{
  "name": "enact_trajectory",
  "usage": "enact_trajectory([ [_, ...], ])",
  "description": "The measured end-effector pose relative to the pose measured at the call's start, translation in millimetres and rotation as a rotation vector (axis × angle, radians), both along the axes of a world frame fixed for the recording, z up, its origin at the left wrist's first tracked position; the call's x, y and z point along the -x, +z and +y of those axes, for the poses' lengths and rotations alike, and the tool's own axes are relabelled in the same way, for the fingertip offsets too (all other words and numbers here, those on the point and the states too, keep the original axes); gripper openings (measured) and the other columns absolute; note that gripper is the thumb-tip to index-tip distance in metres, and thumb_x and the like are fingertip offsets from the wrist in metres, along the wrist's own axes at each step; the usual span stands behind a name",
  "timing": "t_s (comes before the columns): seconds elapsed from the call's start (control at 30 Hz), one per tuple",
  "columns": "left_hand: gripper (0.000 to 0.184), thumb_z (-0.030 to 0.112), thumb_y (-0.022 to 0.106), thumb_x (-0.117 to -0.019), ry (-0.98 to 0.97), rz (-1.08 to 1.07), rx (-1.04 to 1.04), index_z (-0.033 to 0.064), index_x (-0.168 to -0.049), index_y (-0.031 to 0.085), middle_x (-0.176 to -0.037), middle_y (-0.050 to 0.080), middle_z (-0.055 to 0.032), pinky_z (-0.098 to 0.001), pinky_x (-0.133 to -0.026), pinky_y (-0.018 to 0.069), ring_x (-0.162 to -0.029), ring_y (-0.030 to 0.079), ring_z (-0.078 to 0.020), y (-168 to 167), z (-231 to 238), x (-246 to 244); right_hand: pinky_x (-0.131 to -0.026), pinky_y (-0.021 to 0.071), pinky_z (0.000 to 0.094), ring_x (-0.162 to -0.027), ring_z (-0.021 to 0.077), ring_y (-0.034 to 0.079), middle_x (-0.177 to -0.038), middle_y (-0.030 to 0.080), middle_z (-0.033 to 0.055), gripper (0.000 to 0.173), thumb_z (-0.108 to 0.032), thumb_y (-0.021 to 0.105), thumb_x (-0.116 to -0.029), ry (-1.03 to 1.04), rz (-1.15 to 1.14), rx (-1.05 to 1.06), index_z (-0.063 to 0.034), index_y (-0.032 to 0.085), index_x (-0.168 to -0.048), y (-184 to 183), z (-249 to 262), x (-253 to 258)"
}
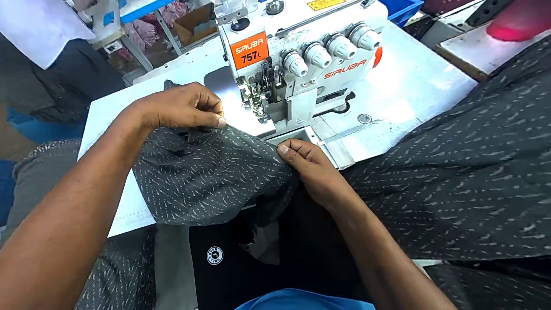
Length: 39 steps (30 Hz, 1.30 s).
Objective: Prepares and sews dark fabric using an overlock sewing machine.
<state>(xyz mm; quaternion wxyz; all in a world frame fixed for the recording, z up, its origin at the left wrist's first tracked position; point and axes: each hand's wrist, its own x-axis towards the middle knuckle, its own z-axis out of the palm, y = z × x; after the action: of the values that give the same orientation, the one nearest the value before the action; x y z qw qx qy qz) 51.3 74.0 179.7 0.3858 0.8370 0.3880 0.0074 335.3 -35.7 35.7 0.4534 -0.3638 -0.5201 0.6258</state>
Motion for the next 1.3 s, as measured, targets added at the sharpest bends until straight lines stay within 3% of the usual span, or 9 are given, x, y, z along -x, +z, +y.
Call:
enact_trajectory([
  [0.23,0.014,0.023,0.073,-0.0920,0.126,-0.002,-0.238,0.0144,-0.082,0.072,-0.070,0.065,0.0024,-0.0306,-0.057,0.0471,-0.063,0.059,-0.0076,-16,10,-14,-0.049,0.0438,0.0315,-0.050,0.0106,0.051,-0.060,0.058,-0.0015,0.024,-0.031,0.064,-0.1021,-0.194,-0.360,-0.290,-0.0107,0.073,-0.094,2,20,10],
  [0.33,0.022,0.030,0.083,-0.0841,0.237,0.020,-0.532,0.0148,-0.098,0.075,-0.103,0.068,-0.0045,-0.0486,-0.087,0.0525,-0.099,0.064,-0.0195,-32,2,-19,-0.048,0.0415,0.0315,-0.048,0.0097,0.048,-0.059,0.056,-0.0033,0.024,-0.034,0.066,-0.1007,-0.303,-0.444,-0.317,-0.0127,0.072,-0.091,5,21,11],
  [0.37,0.029,0.031,0.084,-0.0829,0.250,0.021,-0.631,0.0140,-0.103,0.074,-0.114,0.066,-0.0096,-0.0585,-0.096,0.0440,-0.113,0.059,-0.0287,-35,-4,-21,-0.049,0.0428,0.0308,-0.050,0.0091,0.050,-0.061,0.058,-0.0038,0.024,-0.034,0.066,-0.1008,-0.325,-0.456,-0.321,-0.0129,0.072,-0.092,5,21,11],
  [0.43,0.014,0.026,0.074,-0.0904,0.187,0.040,-0.843,0.0163,-0.100,0.075,-0.116,0.063,-0.0132,-0.0652,-0.099,0.0336,-0.116,0.054,-0.0372,-41,-23,-26,-0.051,0.0452,0.0281,-0.053,0.0075,0.054,-0.065,0.061,-0.0040,0.022,-0.032,0.065,-0.1014,-0.343,-0.443,-0.329,-0.0124,0.071,-0.093,6,19,11],
  [0.53,0.026,0.006,0.050,-0.1025,0.114,0.170,-1.039,0.0095,-0.105,0.075,-0.113,0.067,-0.0140,-0.0628,-0.097,0.0379,-0.110,0.060,-0.0379,-55,-61,-43,-0.052,0.0476,0.0272,-0.056,0.0075,0.057,-0.067,0.063,-0.0029,0.021,-0.030,0.065,-0.1017,-0.351,-0.385,-0.316,-0.0114,0.071,-0.093,9,20,13],
  [0.63,0.036,0.015,0.040,-0.1074,0.279,0.215,-0.923,0.0042,-0.129,0.066,-0.132,0.064,-0.0137,-0.0512,-0.104,0.0470,-0.122,0.060,-0.0335,-72,-89,-54,-0.051,0.0471,0.0286,-0.055,0.0095,0.056,-0.066,0.062,-0.0012,0.021,-0.028,0.066,-0.1005,-0.327,-0.327,-0.266,-0.0105,0.070,-0.091,7,24,12],
  [0.7,0.043,0.026,0.038,-0.1069,0.337,0.218,-0.887,0.0099,-0.140,0.061,-0.136,0.061,-0.0134,-0.0514,-0.102,0.0470,-0.124,0.056,-0.0352,-78,-93,-56,-0.050,0.0464,0.0279,-0.054,0.0100,0.056,-0.065,0.061,-0.0003,0.020,-0.026,0.067,-0.0999,-0.293,-0.277,-0.238,-0.0094,0.069,-0.089,5,26,13],
  [0.93,0.054,0.037,0.028,-0.1071,0.332,0.200,-0.828,0.0136,-0.149,0.054,-0.153,0.050,-0.0095,-0.0519,-0.115,0.0347,-0.141,0.044,-0.0320,-87,-79,-51,-0.047,0.0433,0.0264,-0.050,0.0097,0.053,-0.061,0.059,0.0000,0.022,-0.027,0.071,-0.0977,-0.355,-0.176,-0.191,-0.0091,0.067,-0.086,3,31,21],
  [1.3,0.057,0.039,0.026,-0.1064,0.256,0.092,-0.751,0.0138,-0.151,0.051,-0.158,0.044,-0.0082,-0.0516,-0.120,0.0276,-0.147,0.037,-0.0278,-86,-52,-38,-0.047,0.0418,0.0247,-0.050,0.0095,0.053,-0.062,0.060,0.0017,0.017,-0.021,0.071,-0.0969,-0.288,-0.100,-0.141,-0.0070,0.067,-0.087,11,40,16],
])
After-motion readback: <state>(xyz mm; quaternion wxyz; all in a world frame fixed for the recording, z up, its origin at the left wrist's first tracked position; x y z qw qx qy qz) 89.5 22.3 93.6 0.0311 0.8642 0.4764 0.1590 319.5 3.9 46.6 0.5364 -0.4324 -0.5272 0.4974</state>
